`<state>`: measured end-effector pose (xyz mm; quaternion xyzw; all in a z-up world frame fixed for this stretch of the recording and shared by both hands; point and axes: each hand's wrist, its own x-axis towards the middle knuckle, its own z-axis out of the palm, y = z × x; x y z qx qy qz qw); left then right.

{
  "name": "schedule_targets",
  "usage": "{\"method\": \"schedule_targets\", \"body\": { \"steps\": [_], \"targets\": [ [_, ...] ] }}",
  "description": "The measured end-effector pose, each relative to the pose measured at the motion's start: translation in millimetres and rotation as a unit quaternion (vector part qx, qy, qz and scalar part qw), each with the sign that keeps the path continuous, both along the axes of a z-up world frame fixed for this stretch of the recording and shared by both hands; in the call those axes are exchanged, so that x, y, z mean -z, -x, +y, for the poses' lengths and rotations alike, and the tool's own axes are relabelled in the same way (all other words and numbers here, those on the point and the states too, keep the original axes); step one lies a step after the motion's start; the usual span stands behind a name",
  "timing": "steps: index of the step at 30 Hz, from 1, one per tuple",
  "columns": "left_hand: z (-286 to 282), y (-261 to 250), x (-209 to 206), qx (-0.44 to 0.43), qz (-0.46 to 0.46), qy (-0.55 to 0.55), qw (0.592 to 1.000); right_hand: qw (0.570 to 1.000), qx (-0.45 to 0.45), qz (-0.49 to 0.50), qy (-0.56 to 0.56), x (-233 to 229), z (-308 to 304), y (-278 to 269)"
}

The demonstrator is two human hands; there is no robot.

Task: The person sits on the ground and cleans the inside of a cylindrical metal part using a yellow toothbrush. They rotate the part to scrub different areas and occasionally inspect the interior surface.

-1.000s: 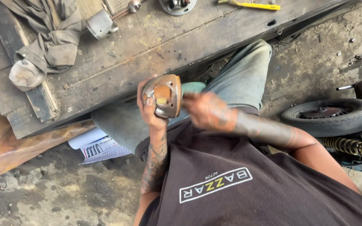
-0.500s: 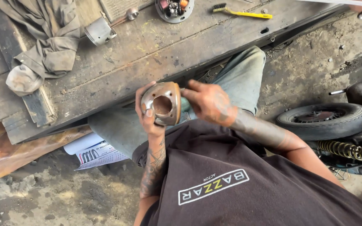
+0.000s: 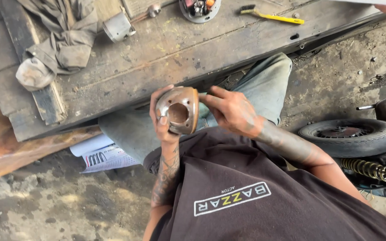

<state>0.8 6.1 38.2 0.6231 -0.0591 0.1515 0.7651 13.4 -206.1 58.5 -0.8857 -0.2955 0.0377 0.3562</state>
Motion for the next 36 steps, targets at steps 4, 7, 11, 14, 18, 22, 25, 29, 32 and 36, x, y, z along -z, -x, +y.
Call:
{"method": "schedule_targets", "body": {
  "steps": [4, 7, 11, 14, 18, 22, 25, 29, 32, 36],
  "targets": [
    [-3, -1, -4, -0.01, -0.004, 0.009, 1.0, 0.983, -0.073, 0.119, -0.116, -45, 22, 16],
    [-8, 0, 4, 0.007, 0.007, 0.019, 1.0, 0.958, -0.133, 0.156, -0.199, -31, 0, 9],
    [-11, 6, 21, -0.015, -0.031, 0.124, 0.992, 0.994, -0.055, 0.083, -0.045, -15, 13, 26],
    [0, -6, 28, 0.04, -0.056, 0.164, 0.984, 0.968, -0.11, 0.189, -0.123, -52, 8, 4],
    [-3, -9, 26, 0.081, -0.061, 0.192, 0.976, 0.992, -0.105, 0.07, -0.013, -42, 11, 4],
    [4, -5, 32, 0.082, -0.079, 0.213, 0.97, 0.971, -0.135, 0.163, -0.112, -56, 14, 9],
    [0, 0, 30, 0.073, -0.086, 0.224, 0.968, 0.98, -0.075, 0.154, -0.102, -28, 4, 9],
    [5, -6, 34, 0.09, -0.085, 0.21, 0.97, 0.978, -0.099, 0.17, -0.065, -63, 25, 12],
    [5, -7, 33, 0.078, -0.095, 0.208, 0.97, 0.978, -0.084, 0.149, -0.118, -69, 18, 3],
    [-14, -3, 22, 0.068, -0.099, 0.227, 0.967, 0.994, -0.023, 0.061, 0.083, -11, 32, 28]
  ]
}}
